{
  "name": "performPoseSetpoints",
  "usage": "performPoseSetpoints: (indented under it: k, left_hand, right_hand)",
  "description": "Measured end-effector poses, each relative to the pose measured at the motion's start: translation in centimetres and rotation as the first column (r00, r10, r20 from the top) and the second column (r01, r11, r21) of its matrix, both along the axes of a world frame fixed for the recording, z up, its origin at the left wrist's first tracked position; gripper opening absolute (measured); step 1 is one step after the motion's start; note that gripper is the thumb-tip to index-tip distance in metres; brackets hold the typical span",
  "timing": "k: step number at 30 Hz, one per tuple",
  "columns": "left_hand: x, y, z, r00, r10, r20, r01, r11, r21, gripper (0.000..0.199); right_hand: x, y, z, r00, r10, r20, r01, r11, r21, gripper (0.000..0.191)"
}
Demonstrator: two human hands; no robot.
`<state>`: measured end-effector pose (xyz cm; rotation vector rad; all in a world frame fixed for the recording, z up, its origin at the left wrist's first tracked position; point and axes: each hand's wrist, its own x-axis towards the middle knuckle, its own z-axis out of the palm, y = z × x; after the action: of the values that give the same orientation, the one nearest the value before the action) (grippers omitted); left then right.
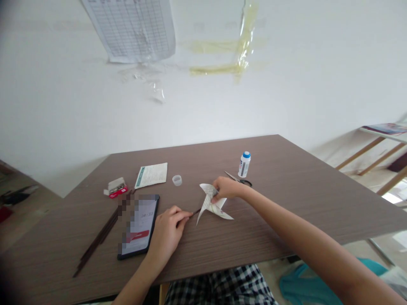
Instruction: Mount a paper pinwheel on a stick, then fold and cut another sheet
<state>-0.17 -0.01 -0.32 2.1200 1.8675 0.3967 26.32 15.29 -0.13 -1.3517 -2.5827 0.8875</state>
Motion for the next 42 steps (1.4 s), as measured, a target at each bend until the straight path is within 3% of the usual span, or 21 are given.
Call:
performPoseSetpoints:
  k: [6,23,42]
  left_hand:
    - [0.0,0.1,-0.1,1.0,0.003,0.001,-0.003,1.0,-0.001,0.039]
    - [0.1,0.1,0.1,1.0,0.001,0.0,-0.001,1.0,-0.014,0.039]
    - [0.5,-0.1,0.7,1.0,0.012,-0.005,-0.013,0.999,-0.038,0.038]
  right_hand:
    - [0.2,0.1,0.1,0.998,-0.014,-0.054,0.007,0.992,-0.126,0.023]
    - [-1.9,0.3,1.7,0.981,-0.105,0.166,0.126,0.984,-0.124,0.016]
    - [-2.9,-0.1,2.5,0.951,-0.153,0.268,0.179,0.981,-0.078,0.014]
